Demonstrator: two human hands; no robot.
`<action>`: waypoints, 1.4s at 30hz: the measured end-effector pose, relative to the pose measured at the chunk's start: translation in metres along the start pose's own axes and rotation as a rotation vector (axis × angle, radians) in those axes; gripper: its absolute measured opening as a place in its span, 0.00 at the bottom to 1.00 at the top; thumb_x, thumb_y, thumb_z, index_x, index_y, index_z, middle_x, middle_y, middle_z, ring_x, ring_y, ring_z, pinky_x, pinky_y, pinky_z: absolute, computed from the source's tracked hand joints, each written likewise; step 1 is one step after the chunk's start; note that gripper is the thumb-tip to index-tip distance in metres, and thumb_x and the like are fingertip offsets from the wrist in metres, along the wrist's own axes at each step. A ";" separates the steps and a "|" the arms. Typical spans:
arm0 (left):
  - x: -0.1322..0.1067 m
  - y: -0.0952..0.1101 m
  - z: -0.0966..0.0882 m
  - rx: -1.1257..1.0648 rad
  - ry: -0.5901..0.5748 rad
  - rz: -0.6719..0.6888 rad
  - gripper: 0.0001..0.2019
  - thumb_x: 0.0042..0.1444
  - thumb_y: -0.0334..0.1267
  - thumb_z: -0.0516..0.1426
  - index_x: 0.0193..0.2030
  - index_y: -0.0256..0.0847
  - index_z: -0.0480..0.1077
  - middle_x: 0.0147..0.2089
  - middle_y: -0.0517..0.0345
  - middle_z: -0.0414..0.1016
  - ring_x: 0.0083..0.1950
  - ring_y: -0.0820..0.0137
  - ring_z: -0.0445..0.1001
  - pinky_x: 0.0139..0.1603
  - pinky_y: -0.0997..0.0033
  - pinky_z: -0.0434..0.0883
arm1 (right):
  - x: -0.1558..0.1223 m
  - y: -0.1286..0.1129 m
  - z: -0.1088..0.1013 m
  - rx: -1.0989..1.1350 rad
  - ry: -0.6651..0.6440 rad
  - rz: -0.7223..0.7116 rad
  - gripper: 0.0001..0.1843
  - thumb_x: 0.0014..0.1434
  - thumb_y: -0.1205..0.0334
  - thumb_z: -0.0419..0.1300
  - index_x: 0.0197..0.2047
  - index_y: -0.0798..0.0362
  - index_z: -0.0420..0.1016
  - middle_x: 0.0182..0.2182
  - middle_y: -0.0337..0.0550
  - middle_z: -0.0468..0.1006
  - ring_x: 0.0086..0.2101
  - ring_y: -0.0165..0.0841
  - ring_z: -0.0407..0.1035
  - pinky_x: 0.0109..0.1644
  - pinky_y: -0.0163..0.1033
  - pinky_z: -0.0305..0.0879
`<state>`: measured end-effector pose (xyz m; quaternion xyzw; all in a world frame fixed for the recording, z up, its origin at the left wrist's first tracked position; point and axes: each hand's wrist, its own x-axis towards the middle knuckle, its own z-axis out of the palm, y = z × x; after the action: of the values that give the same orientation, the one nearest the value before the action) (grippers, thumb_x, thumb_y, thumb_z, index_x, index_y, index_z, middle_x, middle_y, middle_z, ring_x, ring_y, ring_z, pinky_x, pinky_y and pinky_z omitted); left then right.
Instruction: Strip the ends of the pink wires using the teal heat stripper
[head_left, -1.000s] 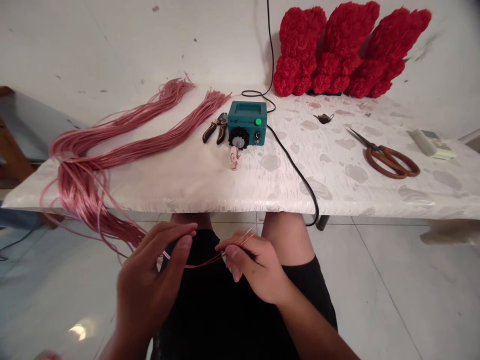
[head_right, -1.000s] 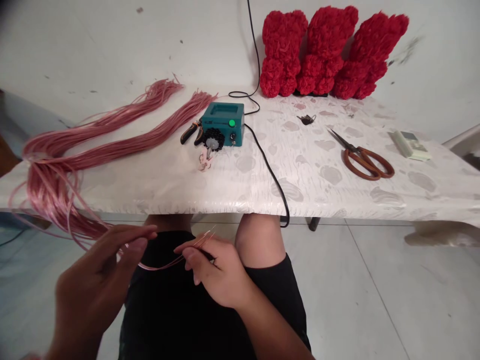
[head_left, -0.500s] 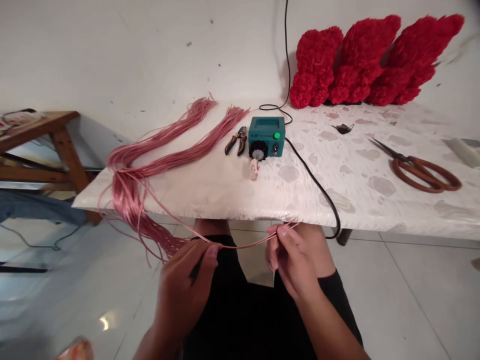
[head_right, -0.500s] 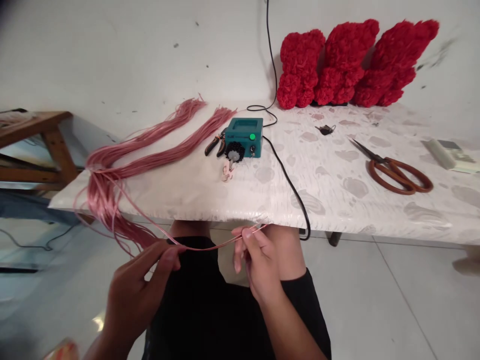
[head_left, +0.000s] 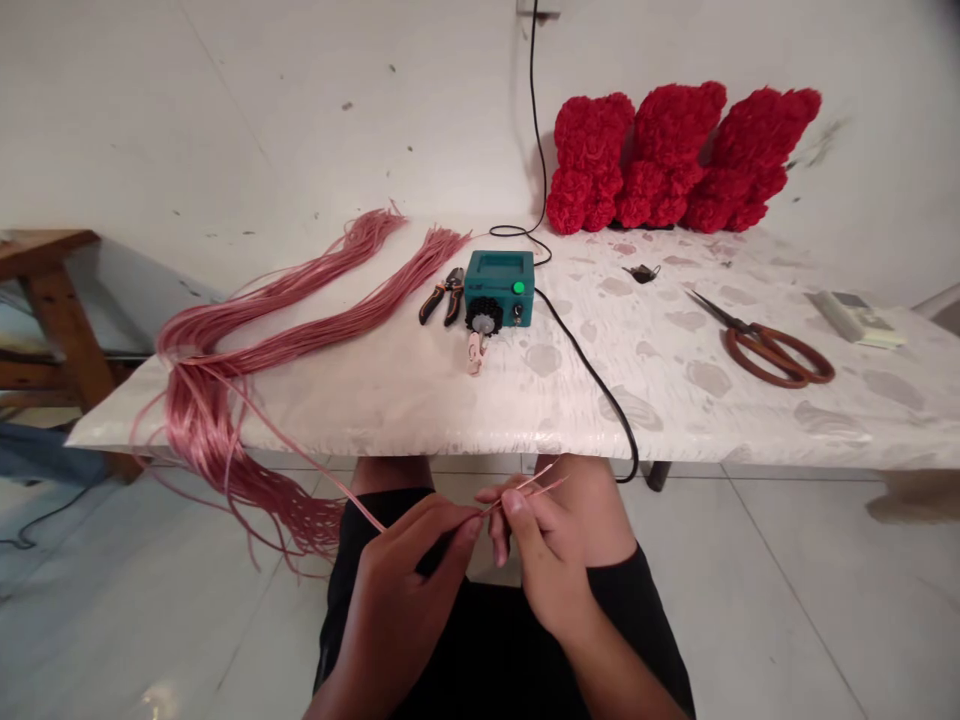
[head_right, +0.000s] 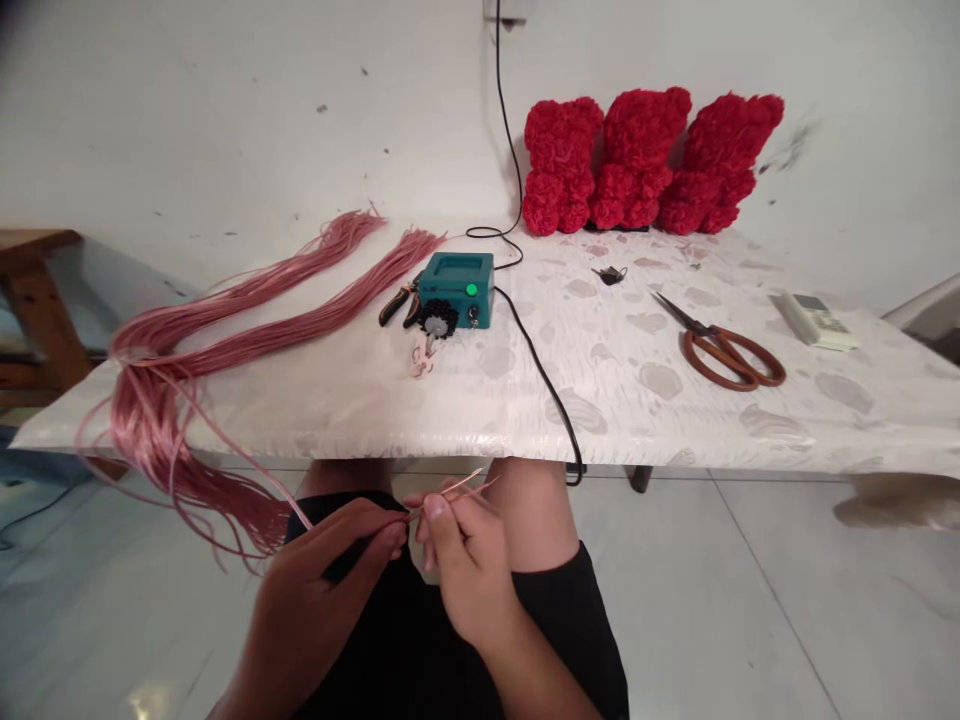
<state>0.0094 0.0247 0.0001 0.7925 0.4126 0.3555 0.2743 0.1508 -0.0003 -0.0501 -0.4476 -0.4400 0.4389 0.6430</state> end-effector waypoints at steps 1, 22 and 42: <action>0.000 0.001 -0.001 -0.003 0.009 -0.011 0.07 0.65 0.30 0.58 0.37 0.43 0.76 0.33 0.63 0.78 0.32 0.74 0.76 0.36 0.77 0.72 | 0.000 0.000 0.001 -0.037 0.007 -0.023 0.25 0.73 0.49 0.51 0.27 0.52 0.71 0.22 0.39 0.69 0.28 0.32 0.67 0.39 0.40 0.67; -0.010 0.008 -0.039 0.243 0.217 0.190 0.06 0.64 0.37 0.57 0.35 0.45 0.74 0.28 0.64 0.77 0.26 0.73 0.77 0.28 0.76 0.72 | 0.032 -0.037 0.013 -0.957 -0.273 -0.844 0.12 0.71 0.66 0.52 0.51 0.55 0.76 0.32 0.42 0.80 0.31 0.34 0.73 0.32 0.41 0.67; -0.015 0.041 -0.191 0.573 0.294 0.389 0.06 0.64 0.26 0.58 0.44 0.40 0.72 0.40 0.57 0.75 0.41 0.70 0.72 0.47 0.69 0.69 | 0.011 -0.067 0.075 -0.116 -0.642 0.129 0.13 0.67 0.56 0.61 0.35 0.54 0.79 0.26 0.38 0.76 0.26 0.28 0.70 0.29 0.32 0.65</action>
<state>-0.1288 0.0187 0.1388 0.8412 0.3722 0.3810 -0.0934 0.0927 0.0099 0.0322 -0.3494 -0.6152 0.5714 0.4159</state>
